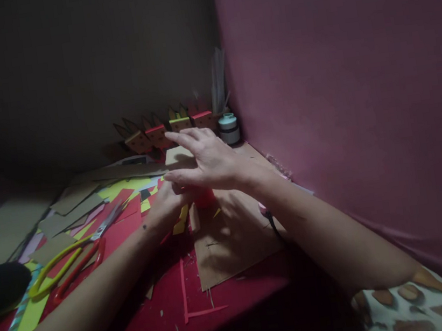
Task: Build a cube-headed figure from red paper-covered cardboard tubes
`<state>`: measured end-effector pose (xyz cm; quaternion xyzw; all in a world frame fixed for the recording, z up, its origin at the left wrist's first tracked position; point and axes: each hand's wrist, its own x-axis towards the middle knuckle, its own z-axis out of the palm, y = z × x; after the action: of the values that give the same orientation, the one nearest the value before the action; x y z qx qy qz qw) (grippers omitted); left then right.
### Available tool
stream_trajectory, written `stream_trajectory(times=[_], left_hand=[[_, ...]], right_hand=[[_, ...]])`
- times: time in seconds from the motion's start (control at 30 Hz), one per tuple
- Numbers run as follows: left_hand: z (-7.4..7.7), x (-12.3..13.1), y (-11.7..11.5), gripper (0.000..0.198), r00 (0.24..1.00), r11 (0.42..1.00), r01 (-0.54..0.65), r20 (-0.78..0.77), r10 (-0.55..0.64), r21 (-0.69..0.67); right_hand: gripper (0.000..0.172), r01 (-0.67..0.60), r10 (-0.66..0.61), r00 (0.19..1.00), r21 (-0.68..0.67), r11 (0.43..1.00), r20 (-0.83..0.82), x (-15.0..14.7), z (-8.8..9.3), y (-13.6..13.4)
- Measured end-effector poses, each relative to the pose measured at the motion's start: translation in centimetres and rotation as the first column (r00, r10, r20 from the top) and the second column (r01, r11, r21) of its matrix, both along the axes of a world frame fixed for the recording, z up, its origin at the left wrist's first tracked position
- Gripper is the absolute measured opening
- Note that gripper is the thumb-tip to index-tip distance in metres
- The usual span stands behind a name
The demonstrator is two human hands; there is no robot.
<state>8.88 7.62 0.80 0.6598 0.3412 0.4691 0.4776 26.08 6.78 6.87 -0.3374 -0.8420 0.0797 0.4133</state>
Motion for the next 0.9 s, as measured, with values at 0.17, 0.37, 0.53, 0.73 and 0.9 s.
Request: stream_trajectory(times=[0.17,0.37,0.53,0.73,0.9], left_hand=[[-0.4,0.3,-0.1,0.056,1.000,0.999,0.003,-0.004,-0.003,0.050],[-0.6,0.5,-0.5,0.048,1.000,0.998,-0.002,-0.026,0.004,0.068],[-0.9,0.2,-0.4,0.049,0.999,0.995,-0.013,-0.044,0.018,0.098],[-1.3,0.2,-0.1,0.049,1.000,0.994,0.015,-0.013,-0.014,0.108],[-1.4,0.1,0.1,0.048,0.999,0.995,0.042,0.023,-0.044,0.087]], right_hand=[[0.048,0.016,-0.010,0.996,-0.070,0.997,0.084,-0.6,-0.4,1.0],[0.035,-0.037,0.036,0.999,-0.076,0.996,-0.015,-0.4,-1.0,0.9],[0.034,-0.061,0.058,0.998,-0.085,0.995,-0.032,-0.6,-1.1,0.8],[0.038,-0.082,0.081,0.997,-0.081,0.993,-0.016,-0.2,-1.5,1.2],[0.037,-0.117,0.115,0.993,-0.063,0.991,-0.031,-0.1,-1.8,1.6]])
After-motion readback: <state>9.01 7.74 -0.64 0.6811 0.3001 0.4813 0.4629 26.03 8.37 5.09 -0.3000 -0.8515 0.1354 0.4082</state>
